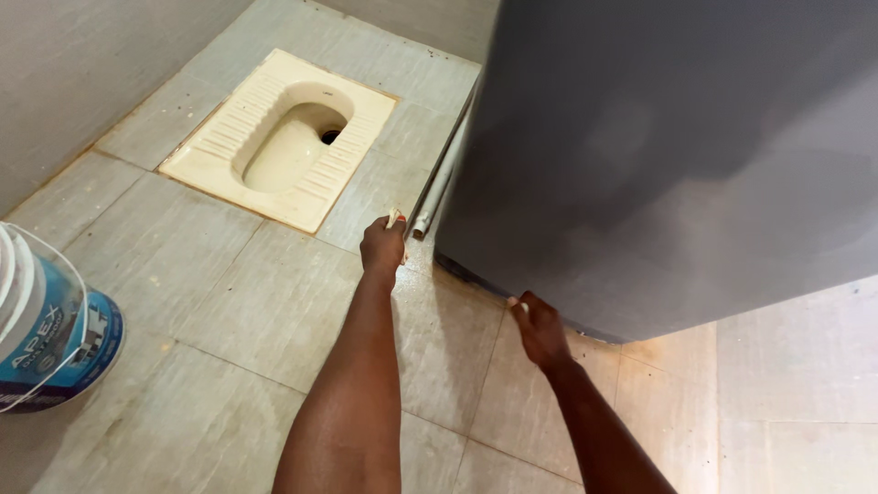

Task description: The person cleans the exterior of a washing machine by wiping down its front and side panels with a cloth while holding a small bottle.

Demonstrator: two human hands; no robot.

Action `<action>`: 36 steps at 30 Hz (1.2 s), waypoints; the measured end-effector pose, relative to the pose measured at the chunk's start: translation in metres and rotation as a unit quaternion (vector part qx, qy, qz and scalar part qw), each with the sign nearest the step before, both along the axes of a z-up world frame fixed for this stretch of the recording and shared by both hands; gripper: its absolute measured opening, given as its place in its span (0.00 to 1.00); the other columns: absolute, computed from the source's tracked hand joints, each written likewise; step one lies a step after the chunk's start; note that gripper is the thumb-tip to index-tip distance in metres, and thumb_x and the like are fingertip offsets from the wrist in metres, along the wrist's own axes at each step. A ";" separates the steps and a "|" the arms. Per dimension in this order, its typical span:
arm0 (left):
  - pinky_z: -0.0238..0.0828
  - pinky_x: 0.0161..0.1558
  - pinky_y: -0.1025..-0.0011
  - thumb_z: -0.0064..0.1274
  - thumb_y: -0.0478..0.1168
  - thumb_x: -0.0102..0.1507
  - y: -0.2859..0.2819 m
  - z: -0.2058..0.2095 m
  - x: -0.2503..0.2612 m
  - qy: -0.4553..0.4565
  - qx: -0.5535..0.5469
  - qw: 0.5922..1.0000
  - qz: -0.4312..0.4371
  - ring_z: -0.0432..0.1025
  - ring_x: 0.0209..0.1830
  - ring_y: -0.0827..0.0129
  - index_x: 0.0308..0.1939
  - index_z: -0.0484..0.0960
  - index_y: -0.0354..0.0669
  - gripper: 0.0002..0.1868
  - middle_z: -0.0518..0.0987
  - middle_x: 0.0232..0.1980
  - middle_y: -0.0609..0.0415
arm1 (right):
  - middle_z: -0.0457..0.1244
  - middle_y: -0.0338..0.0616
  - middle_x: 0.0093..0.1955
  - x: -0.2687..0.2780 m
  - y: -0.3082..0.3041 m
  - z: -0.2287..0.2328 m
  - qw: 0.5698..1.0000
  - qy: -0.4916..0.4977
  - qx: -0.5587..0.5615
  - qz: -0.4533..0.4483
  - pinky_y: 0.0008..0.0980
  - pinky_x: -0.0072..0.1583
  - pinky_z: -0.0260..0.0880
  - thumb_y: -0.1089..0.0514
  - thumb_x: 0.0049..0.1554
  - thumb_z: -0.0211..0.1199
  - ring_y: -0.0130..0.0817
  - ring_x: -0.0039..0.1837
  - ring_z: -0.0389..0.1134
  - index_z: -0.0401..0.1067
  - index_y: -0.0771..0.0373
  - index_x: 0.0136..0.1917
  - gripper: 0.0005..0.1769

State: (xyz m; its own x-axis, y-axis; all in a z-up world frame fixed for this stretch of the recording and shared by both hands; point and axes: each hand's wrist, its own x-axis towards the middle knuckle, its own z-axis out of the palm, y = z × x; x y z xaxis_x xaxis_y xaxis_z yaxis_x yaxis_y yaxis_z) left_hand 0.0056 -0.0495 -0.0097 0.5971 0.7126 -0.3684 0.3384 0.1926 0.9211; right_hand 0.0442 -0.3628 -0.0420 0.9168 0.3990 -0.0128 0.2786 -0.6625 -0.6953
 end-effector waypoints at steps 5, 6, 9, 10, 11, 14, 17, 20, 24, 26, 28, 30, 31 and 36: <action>0.75 0.40 0.64 0.54 0.51 0.64 0.011 -0.011 -0.005 0.027 0.036 0.999 -0.002 0.80 0.36 0.61 0.61 0.80 0.42 0.25 0.85 0.44 0.44 | 0.66 0.61 0.47 -0.011 0.017 -0.018 0.996 -0.030 -0.072 0.034 0.51 0.56 0.65 0.45 0.64 0.54 0.59 0.54 0.67 0.72 0.69 0.50 0.22; 0.74 0.42 0.64 0.55 0.51 0.64 0.013 -0.014 -0.005 0.020 0.036 0.999 0.002 0.80 0.38 0.61 0.60 0.82 0.42 0.25 0.85 0.45 0.44 | 0.66 0.62 0.47 -0.010 0.019 -0.019 0.995 0.015 -0.093 0.026 0.50 0.57 0.66 0.44 0.64 0.53 0.58 0.54 0.68 0.71 0.68 0.52 0.23; 0.73 0.46 0.63 0.55 0.52 0.64 0.019 -0.021 -0.008 0.022 0.052 0.998 0.002 0.79 0.41 0.61 0.58 0.83 0.43 0.24 0.85 0.47 0.44 | 0.67 0.61 0.48 -0.008 0.023 -0.025 0.991 0.047 -0.122 0.021 0.49 0.59 0.66 0.43 0.63 0.53 0.56 0.56 0.69 0.71 0.65 0.54 0.23; 0.72 0.47 0.63 0.56 0.52 0.64 0.020 -0.021 -0.009 0.031 0.067 0.997 0.002 0.78 0.42 0.61 0.58 0.84 0.43 0.24 0.85 0.47 0.45 | 0.67 0.60 0.49 -0.007 0.024 -0.029 0.991 0.032 -0.130 0.027 0.49 0.60 0.65 0.42 0.62 0.53 0.56 0.57 0.68 0.72 0.63 0.54 0.22; 0.72 0.47 0.63 0.56 0.52 0.64 0.019 -0.020 -0.009 0.031 0.067 0.997 0.002 0.78 0.42 0.61 0.58 0.84 0.43 0.24 0.85 0.47 0.45 | 0.67 0.60 0.49 -0.004 0.023 -0.032 0.991 0.032 -0.131 0.027 0.49 0.60 0.65 0.42 0.62 0.53 0.56 0.57 0.68 0.72 0.63 0.54 0.22; 0.75 0.44 0.63 0.55 0.52 0.63 0.012 -0.012 -0.010 0.028 0.051 0.998 -0.002 0.80 0.39 0.58 0.58 0.83 0.42 0.24 0.85 0.44 0.43 | 0.67 0.59 0.49 0.000 0.020 -0.034 0.993 -0.023 -0.100 0.053 0.48 0.59 0.65 0.44 0.64 0.53 0.56 0.57 0.66 0.71 0.65 0.55 0.22; 0.74 0.42 0.58 0.52 0.51 0.66 0.005 -0.014 -0.007 0.036 -0.011 0.999 -0.023 0.81 0.37 0.52 0.57 0.84 0.40 0.23 0.86 0.40 0.39 | 0.65 0.61 0.46 -0.004 0.006 -0.017 0.991 0.071 -0.112 0.034 0.45 0.57 0.68 0.39 0.66 0.54 0.54 0.52 0.67 0.68 0.67 0.53 0.26; 0.77 0.42 0.59 0.55 0.53 0.64 -0.006 -0.033 0.009 0.025 0.016 1.000 0.003 0.81 0.37 0.56 0.58 0.81 0.39 0.26 0.85 0.42 0.43 | 0.64 0.57 0.47 0.001 -0.021 0.008 0.994 0.058 -0.078 0.041 0.47 0.53 0.70 0.42 0.60 0.64 0.49 0.51 0.67 0.65 0.66 0.56 0.25; 0.75 0.49 0.58 0.47 0.53 0.68 -0.033 -0.071 0.041 0.016 0.030 0.999 0.002 0.80 0.44 0.52 0.57 0.84 0.39 0.24 0.85 0.47 0.40 | 0.65 0.49 0.50 0.007 -0.069 0.045 0.994 -0.100 0.012 -0.052 0.41 0.52 0.70 0.58 0.62 0.60 0.39 0.51 0.67 0.64 0.65 0.60 0.15; 0.75 0.50 0.58 0.46 0.54 0.68 -0.055 -0.083 0.059 -0.002 0.023 0.999 0.023 0.80 0.47 0.51 0.60 0.81 0.40 0.25 0.83 0.50 0.40 | 0.64 0.50 0.53 -0.003 -0.090 0.059 0.985 -0.140 0.074 -0.073 0.39 0.53 0.69 0.59 0.64 0.61 0.38 0.53 0.66 0.64 0.65 0.61 0.14; 0.75 0.54 0.59 0.41 0.53 0.72 -0.080 -0.084 0.072 -0.043 0.016 0.996 0.074 0.79 0.52 0.51 0.62 0.78 0.39 0.25 0.82 0.55 0.40 | 0.63 0.50 0.55 -0.010 -0.106 0.070 0.970 -0.179 0.135 -0.095 0.37 0.54 0.68 0.60 0.65 0.61 0.38 0.54 0.64 0.64 0.65 0.61 0.14; 0.75 0.54 0.59 0.40 0.54 0.72 -0.103 -0.071 0.079 -0.073 -0.011 0.991 0.111 0.79 0.52 0.51 0.62 0.79 0.39 0.26 0.83 0.55 0.40 | 0.59 0.49 0.64 -0.014 -0.118 0.077 0.943 -0.283 0.146 -0.100 0.32 0.54 0.68 0.61 0.66 0.62 0.34 0.58 0.63 0.66 0.66 0.62 0.14; 0.75 0.54 0.59 0.39 0.54 0.72 -0.113 -0.061 0.080 -0.103 -0.040 0.983 0.150 0.80 0.51 0.52 0.62 0.79 0.39 0.26 0.83 0.56 0.41 | 0.59 0.49 0.64 -0.015 -0.124 0.079 0.942 -0.284 0.147 -0.102 0.32 0.54 0.68 0.61 0.66 0.62 0.34 0.58 0.63 0.66 0.66 0.62 0.14; 0.65 0.66 0.54 0.32 0.61 0.70 -0.137 0.011 0.091 -0.205 -0.114 0.960 0.155 0.65 0.69 0.46 0.76 0.62 0.43 0.36 0.64 0.74 0.39 | 0.53 0.54 0.81 -0.018 -0.152 0.080 0.929 -0.301 0.118 -0.183 0.39 0.72 0.69 0.64 0.67 0.63 0.47 0.79 0.60 0.70 0.67 0.67 0.16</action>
State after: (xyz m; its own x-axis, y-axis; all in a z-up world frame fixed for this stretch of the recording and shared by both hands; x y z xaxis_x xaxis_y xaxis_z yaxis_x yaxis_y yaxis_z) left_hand 0.0968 -0.1867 0.0017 0.4971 0.8085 -0.3149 -0.1500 0.4375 0.8866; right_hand 0.0258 -0.5150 0.0384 0.8047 -0.0137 0.5935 0.4499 -0.6381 -0.6248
